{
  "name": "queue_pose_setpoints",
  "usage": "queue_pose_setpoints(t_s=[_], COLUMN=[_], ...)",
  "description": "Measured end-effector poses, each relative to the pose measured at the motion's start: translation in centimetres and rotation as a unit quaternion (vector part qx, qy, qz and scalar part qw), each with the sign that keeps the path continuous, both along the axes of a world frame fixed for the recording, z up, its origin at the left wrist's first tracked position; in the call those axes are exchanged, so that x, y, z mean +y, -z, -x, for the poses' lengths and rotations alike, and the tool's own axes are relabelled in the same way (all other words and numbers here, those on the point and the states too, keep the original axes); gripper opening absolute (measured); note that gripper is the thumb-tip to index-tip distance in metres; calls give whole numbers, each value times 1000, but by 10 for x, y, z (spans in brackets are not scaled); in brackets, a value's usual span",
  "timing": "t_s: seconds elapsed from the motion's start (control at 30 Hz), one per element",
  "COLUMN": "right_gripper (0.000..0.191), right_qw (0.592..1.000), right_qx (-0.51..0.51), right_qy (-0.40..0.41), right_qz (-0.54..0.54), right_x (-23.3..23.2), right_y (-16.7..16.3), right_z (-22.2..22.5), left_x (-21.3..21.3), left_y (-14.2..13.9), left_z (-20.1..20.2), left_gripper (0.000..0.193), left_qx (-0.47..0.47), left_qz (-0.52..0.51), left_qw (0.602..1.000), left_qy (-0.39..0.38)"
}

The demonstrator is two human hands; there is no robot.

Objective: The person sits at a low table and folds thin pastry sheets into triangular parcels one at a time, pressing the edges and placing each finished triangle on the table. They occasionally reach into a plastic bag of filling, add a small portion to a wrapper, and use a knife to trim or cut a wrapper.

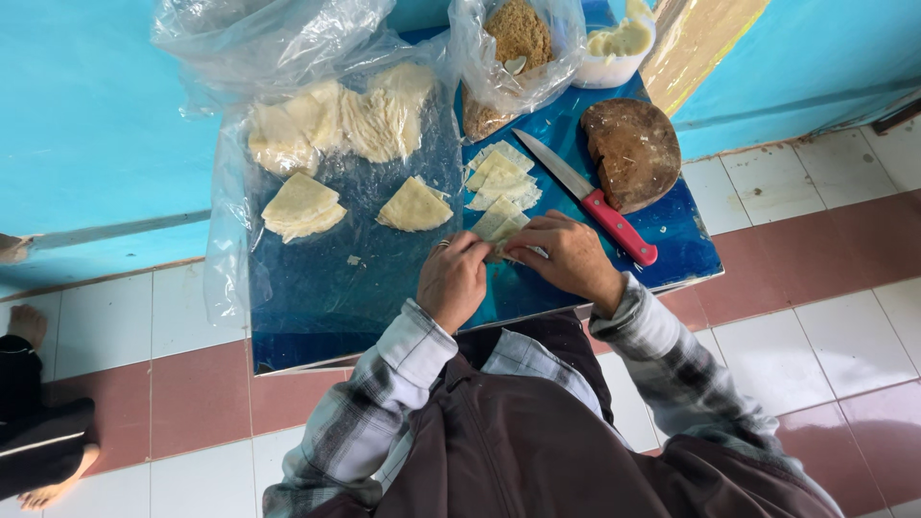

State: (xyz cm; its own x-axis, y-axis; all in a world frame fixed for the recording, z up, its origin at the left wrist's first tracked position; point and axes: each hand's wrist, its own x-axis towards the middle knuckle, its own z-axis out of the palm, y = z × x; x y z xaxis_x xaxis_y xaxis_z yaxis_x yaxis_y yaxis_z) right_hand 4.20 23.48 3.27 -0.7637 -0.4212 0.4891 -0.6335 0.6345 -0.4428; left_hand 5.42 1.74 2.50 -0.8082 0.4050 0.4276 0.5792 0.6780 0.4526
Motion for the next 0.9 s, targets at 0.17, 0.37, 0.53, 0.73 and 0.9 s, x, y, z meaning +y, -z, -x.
queue_pose_setpoints(t_s=[0.17, 0.37, 0.53, 0.73, 0.9], right_gripper=[16, 22, 19, 25, 26], right_qw=[997, 986, 987, 984, 980], right_qx=[-47, -111, -112, -142, -157], right_qy=[53, 83, 69, 103, 119], right_qz=[-12, -96, -89, -11, -12], right_x=[-11, -17, -17, -19, -15], right_y=[1, 1, 2, 9, 13], right_z=[7, 22, 23, 13, 17], left_x=[-1, -8, -12, -11, -3], left_y=[2, 2, 2, -1, -1], left_z=[-9, -15, -17, -18, -21], left_gripper=[19, 24, 29, 37, 42], left_qx=[37, 77, 82, 60, 44], left_qz=[34, 58, 85, 121, 96], left_qw=[999, 994, 992, 990, 994], left_qy=[15, 42, 41, 29, -5])
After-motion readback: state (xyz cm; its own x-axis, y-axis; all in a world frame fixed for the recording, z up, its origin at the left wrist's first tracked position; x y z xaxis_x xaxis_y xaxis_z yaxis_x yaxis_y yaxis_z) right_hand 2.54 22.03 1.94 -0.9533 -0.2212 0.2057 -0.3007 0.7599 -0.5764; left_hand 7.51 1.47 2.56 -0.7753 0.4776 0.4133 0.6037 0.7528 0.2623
